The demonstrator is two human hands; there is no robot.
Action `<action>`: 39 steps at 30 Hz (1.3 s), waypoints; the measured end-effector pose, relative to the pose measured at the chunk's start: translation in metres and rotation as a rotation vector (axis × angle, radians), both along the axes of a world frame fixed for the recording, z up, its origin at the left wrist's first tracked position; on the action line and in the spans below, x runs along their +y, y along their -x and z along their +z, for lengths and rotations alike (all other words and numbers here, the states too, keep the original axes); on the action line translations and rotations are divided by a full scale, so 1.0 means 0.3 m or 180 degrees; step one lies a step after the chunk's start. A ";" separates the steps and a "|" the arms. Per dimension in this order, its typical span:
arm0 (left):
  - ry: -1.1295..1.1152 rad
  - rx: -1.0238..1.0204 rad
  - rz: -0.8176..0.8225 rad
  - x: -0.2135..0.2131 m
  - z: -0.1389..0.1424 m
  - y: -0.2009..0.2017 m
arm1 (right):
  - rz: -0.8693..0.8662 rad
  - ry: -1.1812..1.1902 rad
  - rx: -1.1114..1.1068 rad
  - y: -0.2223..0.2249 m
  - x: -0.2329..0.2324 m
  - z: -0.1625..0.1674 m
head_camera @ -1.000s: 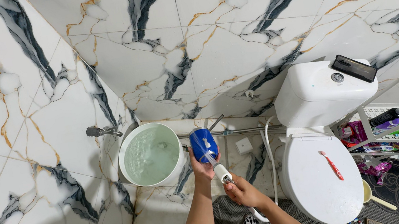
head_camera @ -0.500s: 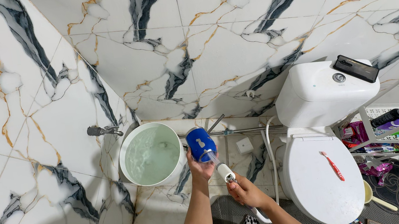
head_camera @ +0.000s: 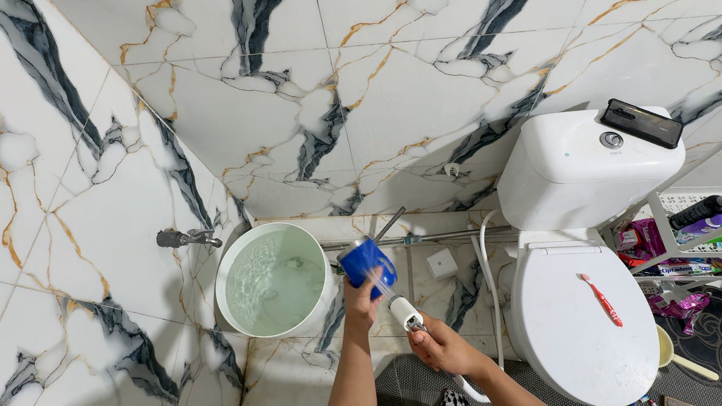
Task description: The person rinses a blue cup and several toothbrushes and toothpaste tubes using a handheld bidet sprayer, then places them into the cup on the toilet lid. The person also rinses a small container and a bar of soap under the shower head and places them on the toilet lid.
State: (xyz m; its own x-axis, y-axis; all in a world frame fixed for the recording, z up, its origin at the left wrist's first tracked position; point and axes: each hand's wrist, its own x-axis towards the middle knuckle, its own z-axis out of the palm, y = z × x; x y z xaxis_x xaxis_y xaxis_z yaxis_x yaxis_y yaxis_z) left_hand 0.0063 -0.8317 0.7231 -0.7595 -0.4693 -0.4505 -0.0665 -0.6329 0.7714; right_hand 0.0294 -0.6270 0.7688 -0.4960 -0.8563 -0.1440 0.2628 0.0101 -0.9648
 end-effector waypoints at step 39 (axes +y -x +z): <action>0.5112 0.0955 -0.0801 -0.090 -0.023 -0.085 | 0.0023 0.0105 -0.0479 0.271 0.126 0.007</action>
State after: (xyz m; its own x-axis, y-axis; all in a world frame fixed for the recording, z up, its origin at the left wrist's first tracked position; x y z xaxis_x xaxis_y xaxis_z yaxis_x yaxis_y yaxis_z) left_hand 0.0318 -0.8588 0.7161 -0.8487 -0.1407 0.5099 0.2253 0.7760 0.5891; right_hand -0.0519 -0.5892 0.7709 -0.4647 -0.8653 -0.1881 0.4046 -0.0185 -0.9143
